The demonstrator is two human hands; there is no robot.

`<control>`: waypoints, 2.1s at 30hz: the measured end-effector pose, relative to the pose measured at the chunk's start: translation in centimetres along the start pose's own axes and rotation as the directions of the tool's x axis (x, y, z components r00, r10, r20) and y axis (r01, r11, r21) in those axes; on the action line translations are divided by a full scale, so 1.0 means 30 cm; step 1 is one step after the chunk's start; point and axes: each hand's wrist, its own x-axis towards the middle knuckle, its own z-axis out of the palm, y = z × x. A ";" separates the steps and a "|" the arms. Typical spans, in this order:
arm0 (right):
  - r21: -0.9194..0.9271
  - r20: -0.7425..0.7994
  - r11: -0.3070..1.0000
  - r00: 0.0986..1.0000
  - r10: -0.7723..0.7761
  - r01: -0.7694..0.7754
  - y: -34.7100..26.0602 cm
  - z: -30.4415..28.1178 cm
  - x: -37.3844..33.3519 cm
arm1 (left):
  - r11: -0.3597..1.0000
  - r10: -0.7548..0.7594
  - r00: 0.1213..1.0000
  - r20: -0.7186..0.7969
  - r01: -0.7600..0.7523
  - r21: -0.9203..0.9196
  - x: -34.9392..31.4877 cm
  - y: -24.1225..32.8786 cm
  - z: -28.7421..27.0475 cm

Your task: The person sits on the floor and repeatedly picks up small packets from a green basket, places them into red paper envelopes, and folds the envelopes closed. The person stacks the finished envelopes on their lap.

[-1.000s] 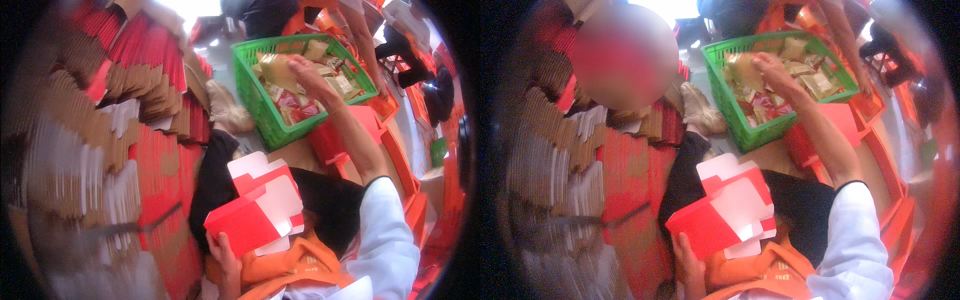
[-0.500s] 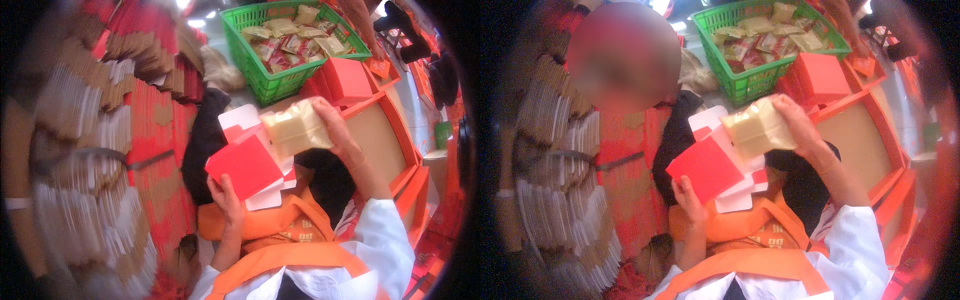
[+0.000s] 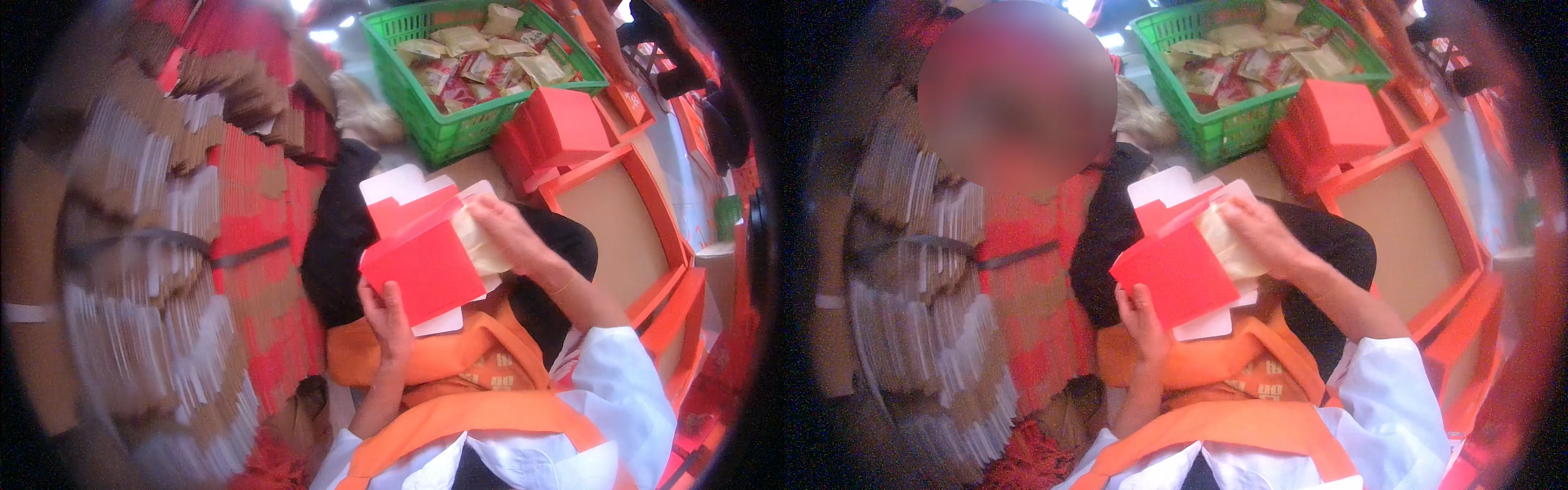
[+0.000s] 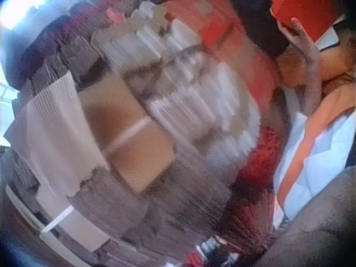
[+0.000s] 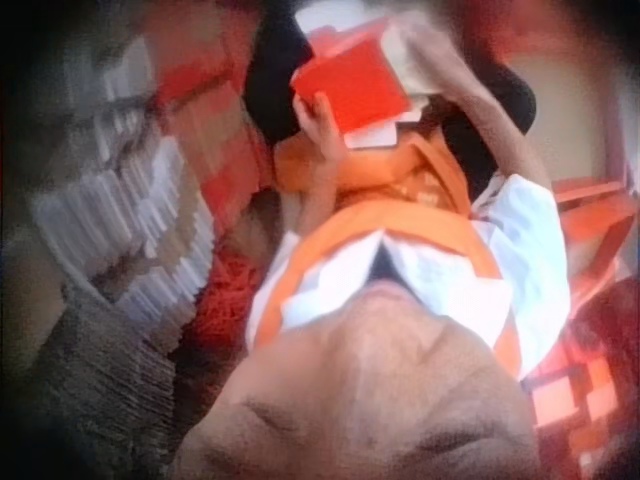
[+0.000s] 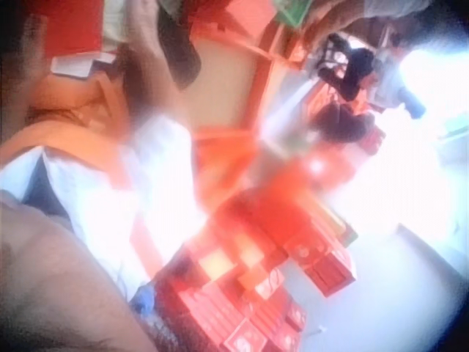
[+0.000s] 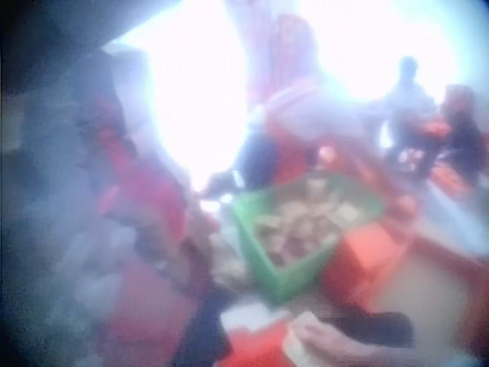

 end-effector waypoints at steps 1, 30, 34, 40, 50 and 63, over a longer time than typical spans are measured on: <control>0.035 0.057 0.998 0.997 0.047 -0.049 0.034 0.006 0.009 | 0.998 0.027 0.999 0.020 -0.028 0.050 -0.002 -0.011 0.009; -0.270 0.363 0.891 0.896 -0.257 0.365 0.319 -0.057 -0.386 | 0.901 -0.112 0.730 0.675 -0.211 0.378 -0.190 0.042 -0.188; -0.301 0.315 0.880 0.909 -0.272 0.367 0.348 -0.051 -0.422 | 0.907 -0.260 0.716 0.648 -0.049 0.418 -0.216 0.067 -0.219; -0.575 0.183 0.597 0.799 -0.572 0.559 0.384 0.003 -0.438 | 0.978 -0.108 0.886 0.452 0.014 0.208 -0.288 0.015 -0.218; -0.113 0.101 0.893 0.899 -0.425 0.435 0.428 0.016 -0.431 | 0.865 0.042 0.829 0.558 -0.310 0.395 -0.259 0.068 -0.168; -0.314 0.046 0.917 0.968 -0.246 0.248 0.342 0.048 -0.393 | 0.890 -0.167 0.888 0.428 -0.051 0.453 -0.245 0.078 -0.148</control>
